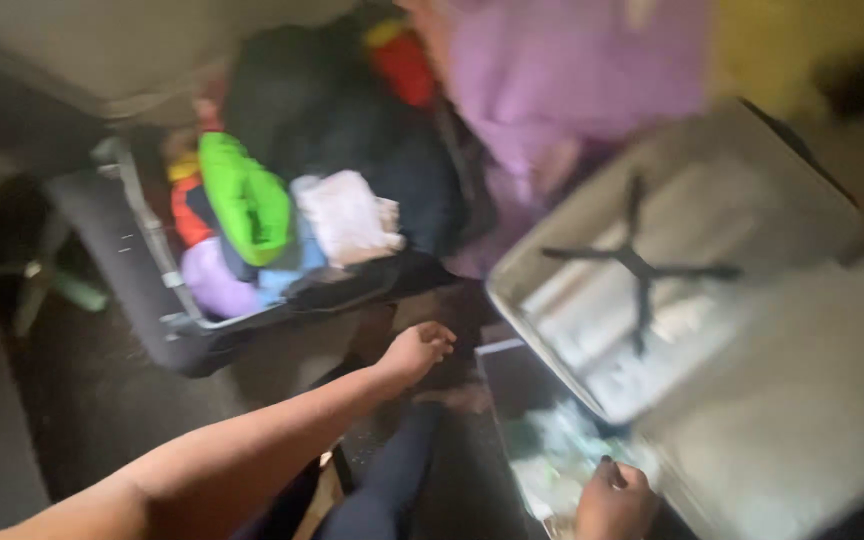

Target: Unpacking items and clothes from a suitcase.

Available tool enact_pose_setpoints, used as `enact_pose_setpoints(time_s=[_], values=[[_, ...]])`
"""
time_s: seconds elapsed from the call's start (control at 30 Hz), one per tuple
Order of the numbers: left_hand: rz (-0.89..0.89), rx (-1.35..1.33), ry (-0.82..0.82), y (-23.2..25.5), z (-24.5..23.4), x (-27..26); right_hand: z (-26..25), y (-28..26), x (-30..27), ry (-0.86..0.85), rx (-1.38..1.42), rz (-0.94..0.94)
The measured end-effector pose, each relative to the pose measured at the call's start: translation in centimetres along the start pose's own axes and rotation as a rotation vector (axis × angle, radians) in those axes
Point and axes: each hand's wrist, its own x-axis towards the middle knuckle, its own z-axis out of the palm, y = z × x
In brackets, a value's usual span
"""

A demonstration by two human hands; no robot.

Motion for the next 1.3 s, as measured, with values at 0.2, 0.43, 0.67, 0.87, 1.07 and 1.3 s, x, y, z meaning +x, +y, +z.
enact_pose_setpoints(time_s=[0.2, 0.43, 0.67, 0.87, 1.07, 1.3], values=[[0.173, -0.499, 0.172, -7.5, -9.7, 2.8, -2.4, -22.9, -1.9, -0.582, 0.316, -0.072], [0.202, -0.551, 0.350, 0.3, -18.0, -4.1, 0.3, -42.9, -7.1, -0.888, 0.490, -0.169], [0.556, 0.139, 0.831, 4.5, -28.4, -5.3, 3.6, -54.4, -11.3, -1.014, 0.673, -0.244], [0.353, 0.240, 0.811, 0.4, -33.5, -1.1, 7.4, -54.9, -13.0, -1.004, 0.675, -0.152], [0.297, -0.027, 0.840, -1.4, -35.1, -0.4, 6.9, -53.9, -14.6, -1.037, 0.539, -0.105], [0.472, -0.299, 0.915, 2.0, -37.3, -6.8, 4.4, -52.4, -14.1, -0.964, 0.568, -0.080]])
